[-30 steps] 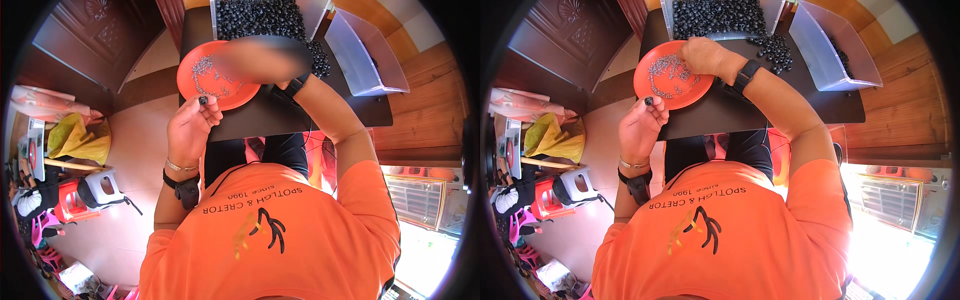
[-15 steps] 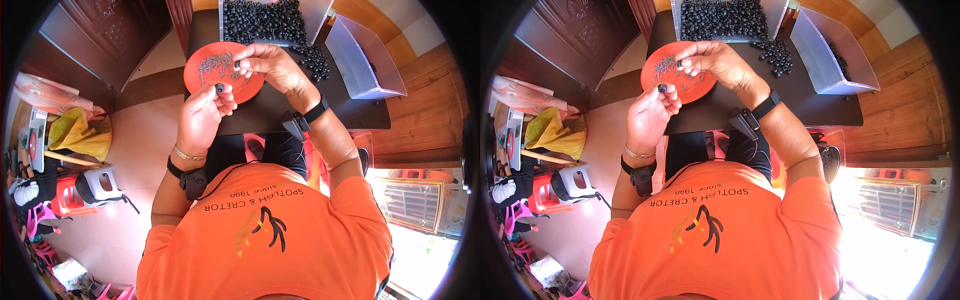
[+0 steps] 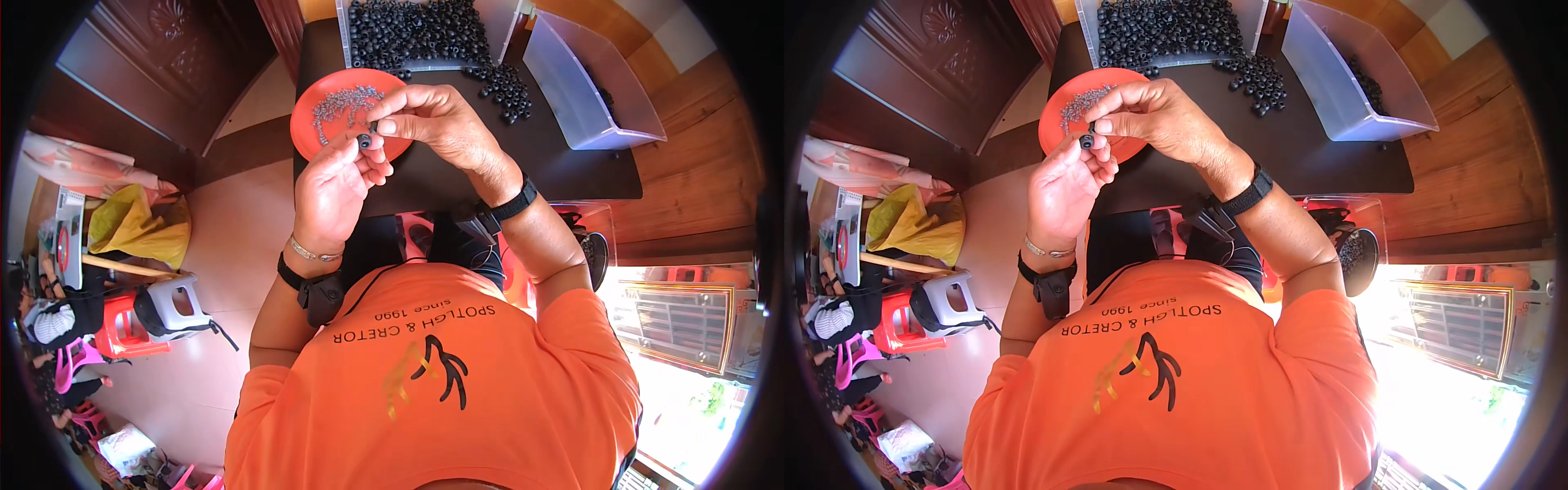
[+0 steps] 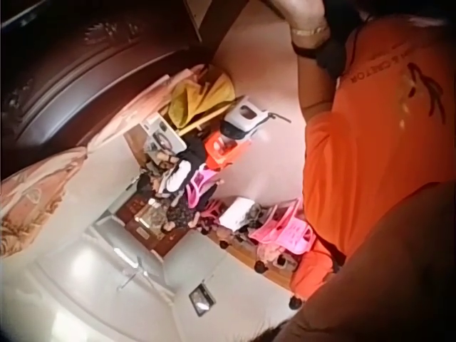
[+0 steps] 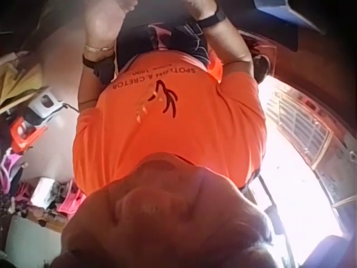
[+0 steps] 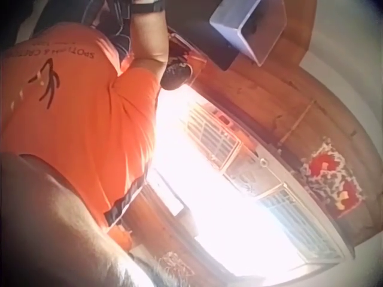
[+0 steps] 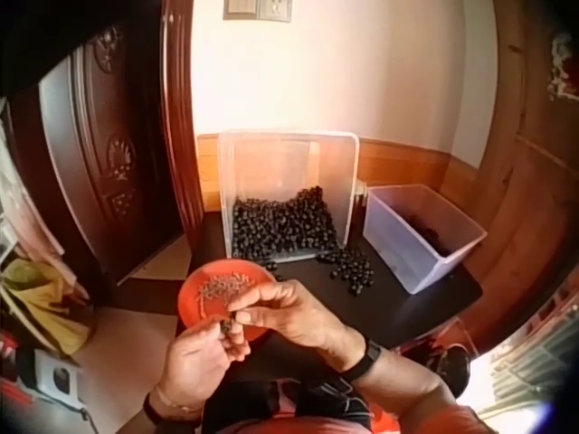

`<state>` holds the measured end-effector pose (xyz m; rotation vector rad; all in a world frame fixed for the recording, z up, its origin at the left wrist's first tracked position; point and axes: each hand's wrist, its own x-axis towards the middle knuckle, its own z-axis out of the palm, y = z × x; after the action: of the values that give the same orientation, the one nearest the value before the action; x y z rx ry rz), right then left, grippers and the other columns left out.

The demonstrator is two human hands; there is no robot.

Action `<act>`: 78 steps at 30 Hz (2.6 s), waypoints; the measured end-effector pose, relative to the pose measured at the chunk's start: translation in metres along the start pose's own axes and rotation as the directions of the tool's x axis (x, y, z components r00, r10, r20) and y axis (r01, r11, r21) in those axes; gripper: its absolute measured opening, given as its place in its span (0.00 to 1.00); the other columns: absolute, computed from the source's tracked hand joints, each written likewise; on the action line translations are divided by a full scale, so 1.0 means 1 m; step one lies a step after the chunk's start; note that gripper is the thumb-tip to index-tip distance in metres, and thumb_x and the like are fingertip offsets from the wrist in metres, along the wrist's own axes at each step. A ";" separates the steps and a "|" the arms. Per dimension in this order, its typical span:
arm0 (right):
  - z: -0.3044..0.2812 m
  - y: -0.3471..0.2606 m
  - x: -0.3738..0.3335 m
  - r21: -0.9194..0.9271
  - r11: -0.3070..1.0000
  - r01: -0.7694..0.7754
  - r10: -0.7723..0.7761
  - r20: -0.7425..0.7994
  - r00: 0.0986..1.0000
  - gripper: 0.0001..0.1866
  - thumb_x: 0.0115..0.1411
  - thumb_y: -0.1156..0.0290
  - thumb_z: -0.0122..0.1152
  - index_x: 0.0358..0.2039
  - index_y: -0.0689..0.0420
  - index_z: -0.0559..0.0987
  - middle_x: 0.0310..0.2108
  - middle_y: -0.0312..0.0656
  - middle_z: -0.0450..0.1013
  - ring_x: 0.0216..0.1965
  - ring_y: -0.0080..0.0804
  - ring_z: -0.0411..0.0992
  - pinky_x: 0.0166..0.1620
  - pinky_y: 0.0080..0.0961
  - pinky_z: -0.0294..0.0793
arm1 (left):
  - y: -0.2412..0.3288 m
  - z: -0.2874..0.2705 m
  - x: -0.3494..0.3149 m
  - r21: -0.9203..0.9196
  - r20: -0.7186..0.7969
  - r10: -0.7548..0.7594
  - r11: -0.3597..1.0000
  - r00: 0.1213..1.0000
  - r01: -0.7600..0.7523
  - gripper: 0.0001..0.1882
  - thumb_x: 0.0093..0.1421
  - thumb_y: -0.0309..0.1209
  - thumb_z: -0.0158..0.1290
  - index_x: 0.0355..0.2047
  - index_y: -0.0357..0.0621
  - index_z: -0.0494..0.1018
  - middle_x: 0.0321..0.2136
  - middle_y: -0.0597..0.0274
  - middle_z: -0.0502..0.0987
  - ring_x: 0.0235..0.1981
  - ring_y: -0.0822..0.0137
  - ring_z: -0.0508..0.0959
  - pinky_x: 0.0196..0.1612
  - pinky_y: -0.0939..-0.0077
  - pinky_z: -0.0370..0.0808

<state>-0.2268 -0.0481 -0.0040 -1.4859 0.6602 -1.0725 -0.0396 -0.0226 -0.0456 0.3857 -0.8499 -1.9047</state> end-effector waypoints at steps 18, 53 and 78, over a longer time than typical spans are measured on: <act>0.011 -0.007 -0.018 -0.515 0.806 0.292 -0.346 -0.008 0.938 0.16 0.49 0.78 0.68 0.41 0.57 0.80 0.33 0.38 0.74 0.37 0.25 0.73 0.42 0.25 0.74 | -0.009 0.011 0.010 -0.128 -0.013 -0.028 0.991 1.000 0.026 0.16 0.66 0.36 0.42 0.47 0.39 0.69 0.37 0.61 0.73 0.36 0.66 0.73 0.40 0.72 0.69; 0.027 0.007 -0.027 -0.888 0.325 0.327 -0.658 0.037 0.752 0.16 0.43 0.81 0.65 0.36 0.56 0.79 0.32 0.40 0.76 0.34 0.39 0.74 0.40 0.31 0.74 | -0.010 0.028 0.010 -0.207 -0.051 -0.103 0.974 0.993 0.090 0.14 0.66 0.33 0.40 0.45 0.39 0.70 0.40 0.62 0.71 0.41 0.69 0.70 0.48 0.72 0.67; -0.132 -0.019 0.008 -0.911 0.370 -0.184 -0.141 -0.251 0.958 0.12 0.54 0.68 0.62 0.38 0.58 0.81 0.30 0.38 0.78 0.32 0.21 0.75 0.37 0.20 0.73 | 0.015 -0.033 -0.003 -0.203 -0.131 -0.095 0.977 0.987 0.067 0.13 0.64 0.34 0.43 0.38 0.35 0.70 0.36 0.52 0.76 0.40 0.58 0.76 0.43 0.69 0.71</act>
<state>-0.3442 -0.1111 0.0097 -2.2874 1.7266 -0.8959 -0.0087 -0.0368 -0.0585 0.4320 -0.5538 -1.9909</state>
